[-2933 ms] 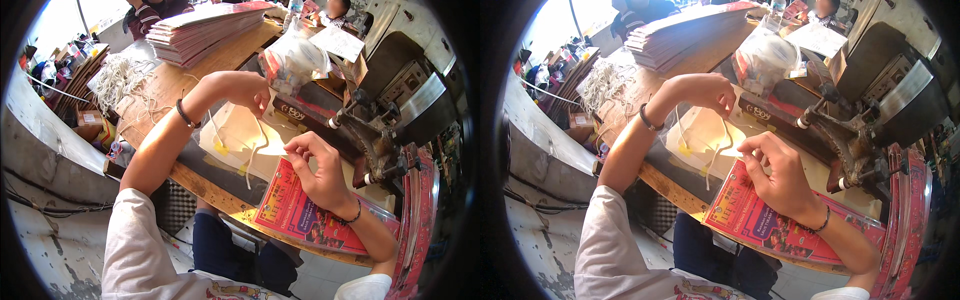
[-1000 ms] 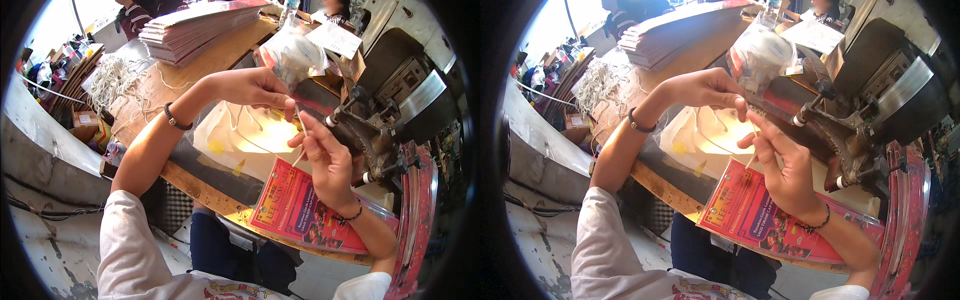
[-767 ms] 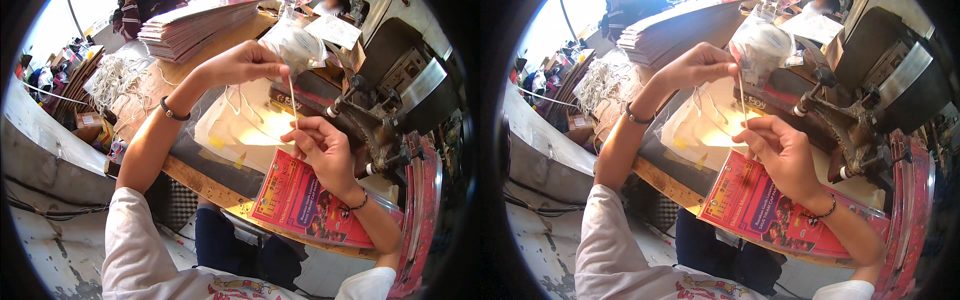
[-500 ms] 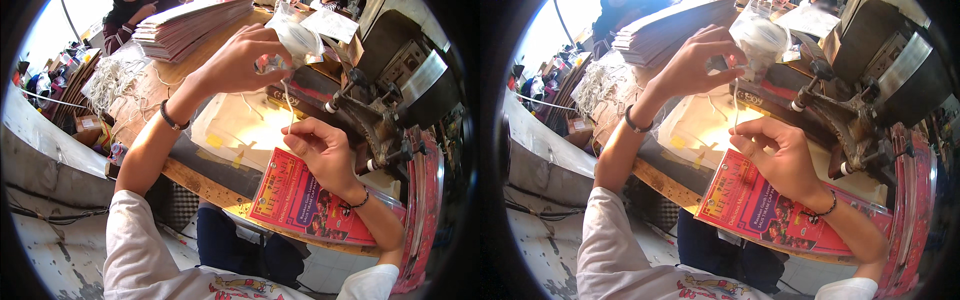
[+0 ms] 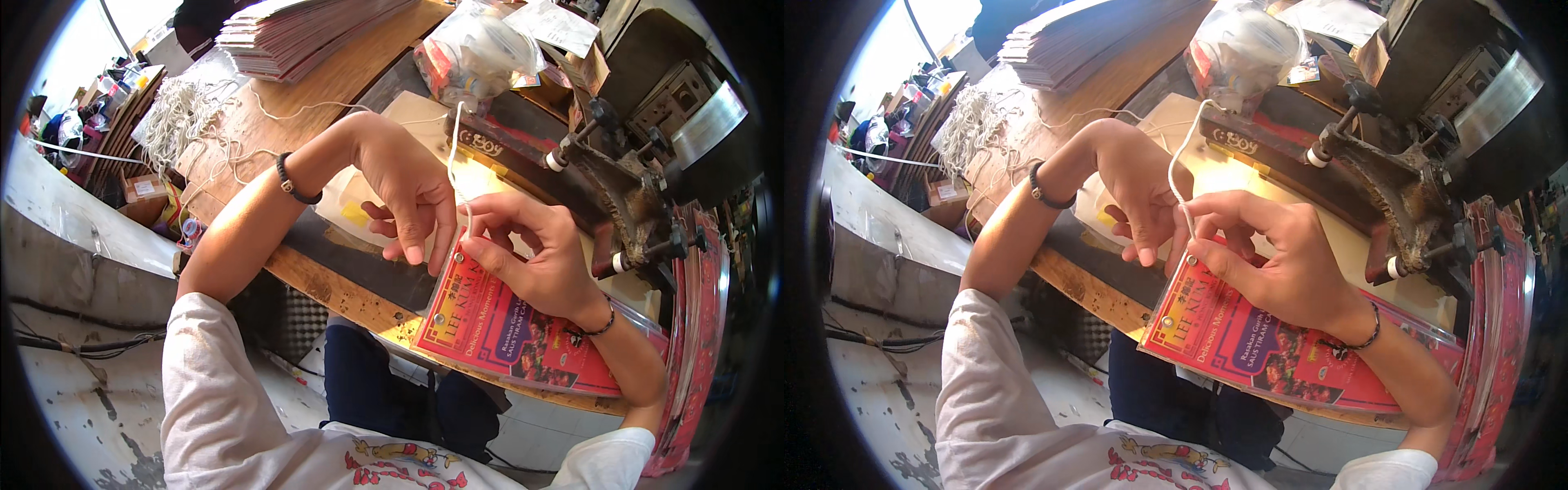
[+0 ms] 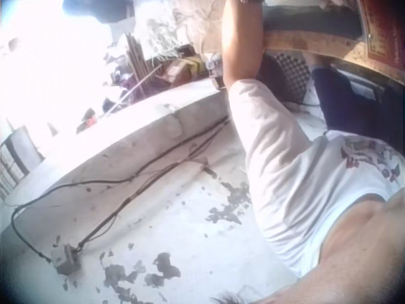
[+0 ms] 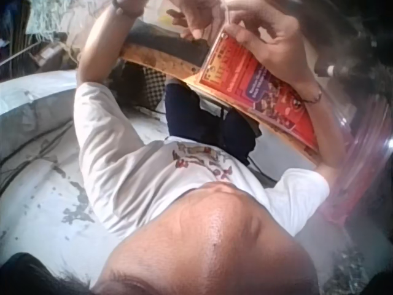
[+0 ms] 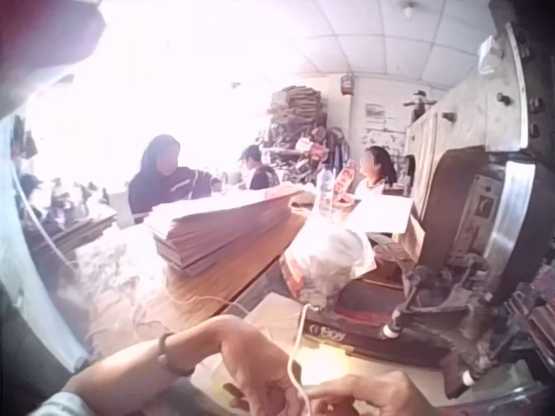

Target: The person threads a white cord through a pre-punched hole in a red product label by hand, ties the ends of the cord together, and moves the finished label onto a stack on the desk.

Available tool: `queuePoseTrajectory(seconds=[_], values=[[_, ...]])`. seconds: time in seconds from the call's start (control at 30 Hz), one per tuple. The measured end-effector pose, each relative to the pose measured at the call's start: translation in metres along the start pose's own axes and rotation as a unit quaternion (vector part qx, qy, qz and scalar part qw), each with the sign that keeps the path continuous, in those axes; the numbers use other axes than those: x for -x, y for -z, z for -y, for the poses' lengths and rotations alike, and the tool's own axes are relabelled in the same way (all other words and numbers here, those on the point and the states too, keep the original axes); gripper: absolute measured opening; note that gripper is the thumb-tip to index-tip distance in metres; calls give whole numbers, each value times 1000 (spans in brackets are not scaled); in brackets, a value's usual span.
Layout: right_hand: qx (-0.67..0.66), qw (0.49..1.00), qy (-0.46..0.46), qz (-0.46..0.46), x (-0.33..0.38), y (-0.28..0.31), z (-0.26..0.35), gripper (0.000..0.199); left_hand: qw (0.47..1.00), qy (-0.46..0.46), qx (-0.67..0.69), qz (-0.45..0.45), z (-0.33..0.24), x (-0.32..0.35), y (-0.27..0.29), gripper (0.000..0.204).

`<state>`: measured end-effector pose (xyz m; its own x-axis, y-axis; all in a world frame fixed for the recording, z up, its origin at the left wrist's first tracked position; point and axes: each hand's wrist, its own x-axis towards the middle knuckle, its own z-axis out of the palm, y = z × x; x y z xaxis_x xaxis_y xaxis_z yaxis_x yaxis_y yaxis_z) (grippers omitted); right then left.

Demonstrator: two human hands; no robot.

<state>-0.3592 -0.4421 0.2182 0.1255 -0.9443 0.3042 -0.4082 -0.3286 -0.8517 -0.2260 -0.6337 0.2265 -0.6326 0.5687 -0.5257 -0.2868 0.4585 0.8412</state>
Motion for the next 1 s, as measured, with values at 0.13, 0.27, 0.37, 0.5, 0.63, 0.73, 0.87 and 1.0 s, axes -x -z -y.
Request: queuePoseTrajectory(seconds=[0.13, 0.27, 0.37, 0.5, 0.63, 0.73, 0.87, 1.0], values=[[57, 996, 59, 27, 2, 3, -7, 15, 999, 5, 25, -20, 6, -7, 0, 32], [85, 993, 74, 28, 0, 1, 2, 14, 998, -24, 63, 1, 12, -11, 0, 27], [102, 990, 86, 37, -1, 2, 2, 13, 996, -63, 57, -31, 15, -13, 0, 32], [74, 992, 80, 62, -1, 4, 2, 13, 994, -74, 64, -48, 17, -17, 0, 27], [70, 991, 91, 66, -3, 2, -2, 15, 993, -85, 77, 10, 20, -20, 1, 22], [67, 993, 77, 67, -3, 2, 0, 16, 993, -97, 67, 9, 19, -22, 1, 21], [68, 993, 75, 64, -4, 3, 1, 18, 990, -103, 92, 0, 17, -24, -1, 22], [81, 992, 64, 77, -6, 1, 1, 20, 986, -124, 109, 3, 24, -23, -5, 23]])
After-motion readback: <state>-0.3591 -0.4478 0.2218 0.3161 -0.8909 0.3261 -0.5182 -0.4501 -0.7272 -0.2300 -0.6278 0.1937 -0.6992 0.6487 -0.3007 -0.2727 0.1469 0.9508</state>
